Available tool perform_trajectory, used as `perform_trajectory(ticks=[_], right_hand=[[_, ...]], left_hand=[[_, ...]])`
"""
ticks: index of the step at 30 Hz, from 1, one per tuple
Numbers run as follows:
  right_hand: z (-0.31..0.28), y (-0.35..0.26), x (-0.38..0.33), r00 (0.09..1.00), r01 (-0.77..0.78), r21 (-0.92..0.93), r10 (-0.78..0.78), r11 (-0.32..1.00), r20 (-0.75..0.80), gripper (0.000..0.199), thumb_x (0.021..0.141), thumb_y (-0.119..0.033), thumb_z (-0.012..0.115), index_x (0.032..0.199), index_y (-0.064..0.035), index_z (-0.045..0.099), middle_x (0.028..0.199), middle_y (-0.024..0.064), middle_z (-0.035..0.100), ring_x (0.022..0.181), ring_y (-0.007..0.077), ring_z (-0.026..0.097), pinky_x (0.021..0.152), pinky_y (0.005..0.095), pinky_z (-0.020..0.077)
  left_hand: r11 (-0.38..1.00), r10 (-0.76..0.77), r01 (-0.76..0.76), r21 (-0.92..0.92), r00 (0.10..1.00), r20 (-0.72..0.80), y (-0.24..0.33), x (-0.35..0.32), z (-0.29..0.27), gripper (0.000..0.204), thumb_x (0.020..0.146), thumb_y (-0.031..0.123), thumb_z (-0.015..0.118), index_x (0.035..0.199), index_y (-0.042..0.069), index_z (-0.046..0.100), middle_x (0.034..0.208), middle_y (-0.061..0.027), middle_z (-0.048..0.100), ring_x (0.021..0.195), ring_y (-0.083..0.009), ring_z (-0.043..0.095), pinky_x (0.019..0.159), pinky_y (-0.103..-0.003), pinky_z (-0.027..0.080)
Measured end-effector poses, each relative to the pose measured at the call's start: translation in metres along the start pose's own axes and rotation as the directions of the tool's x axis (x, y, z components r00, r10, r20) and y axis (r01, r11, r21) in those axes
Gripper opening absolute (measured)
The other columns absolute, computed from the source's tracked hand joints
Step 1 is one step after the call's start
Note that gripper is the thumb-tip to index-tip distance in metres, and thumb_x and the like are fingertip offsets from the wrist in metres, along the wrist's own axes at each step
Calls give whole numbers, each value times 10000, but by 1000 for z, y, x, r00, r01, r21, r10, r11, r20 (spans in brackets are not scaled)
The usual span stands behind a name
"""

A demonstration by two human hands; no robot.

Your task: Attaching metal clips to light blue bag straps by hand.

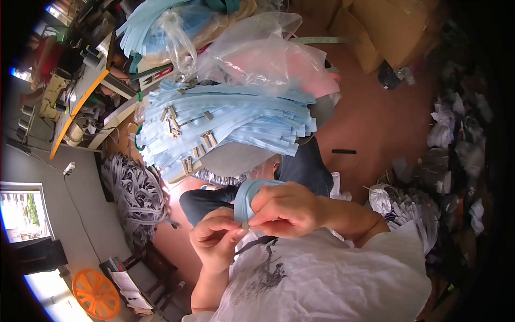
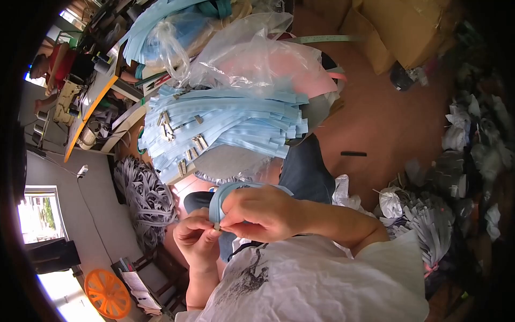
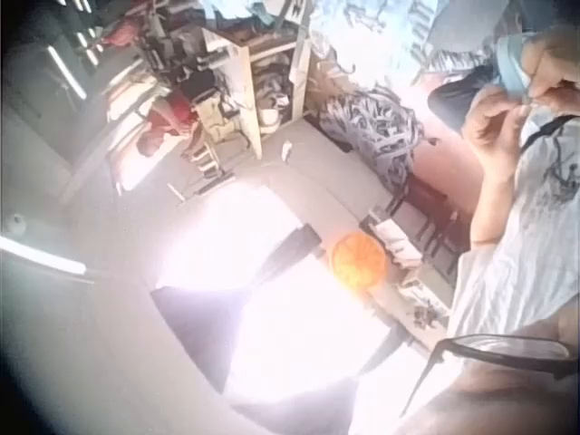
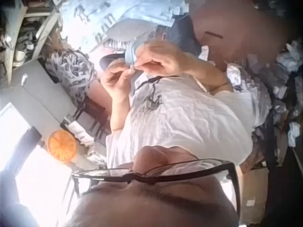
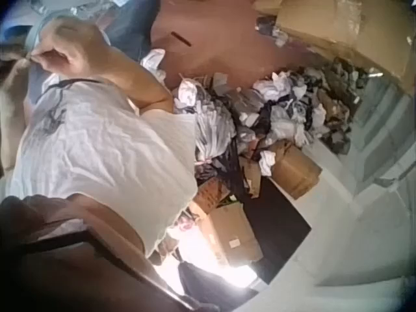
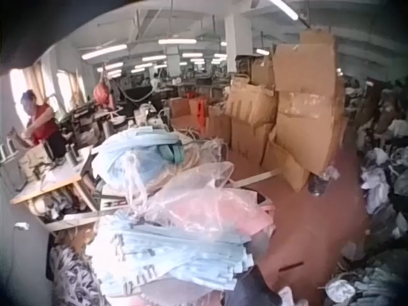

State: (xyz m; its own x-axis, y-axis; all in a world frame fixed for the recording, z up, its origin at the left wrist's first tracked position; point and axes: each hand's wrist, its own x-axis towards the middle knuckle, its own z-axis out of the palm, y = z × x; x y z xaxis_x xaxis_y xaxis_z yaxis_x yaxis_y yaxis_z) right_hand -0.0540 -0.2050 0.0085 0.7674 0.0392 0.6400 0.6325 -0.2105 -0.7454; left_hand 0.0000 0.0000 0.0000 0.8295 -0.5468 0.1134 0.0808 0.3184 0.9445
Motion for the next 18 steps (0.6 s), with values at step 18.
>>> perform_trajectory(ticks=[18], right_hand=[[5, -2, -7, 996, -13, -81, 20, 997, 85, 270, 758, -7, 751, 968, -78, 596, 947, 46, 584, 709, 228, 594, 589, 349, 450]], left_hand=[[996, -83, 84, 22, 996, -43, 2, -8, 12, 117, 857, -75, 702, 904, -21, 609, 935, -93, 624, 868, -167, 584, 791, -266, 466]])
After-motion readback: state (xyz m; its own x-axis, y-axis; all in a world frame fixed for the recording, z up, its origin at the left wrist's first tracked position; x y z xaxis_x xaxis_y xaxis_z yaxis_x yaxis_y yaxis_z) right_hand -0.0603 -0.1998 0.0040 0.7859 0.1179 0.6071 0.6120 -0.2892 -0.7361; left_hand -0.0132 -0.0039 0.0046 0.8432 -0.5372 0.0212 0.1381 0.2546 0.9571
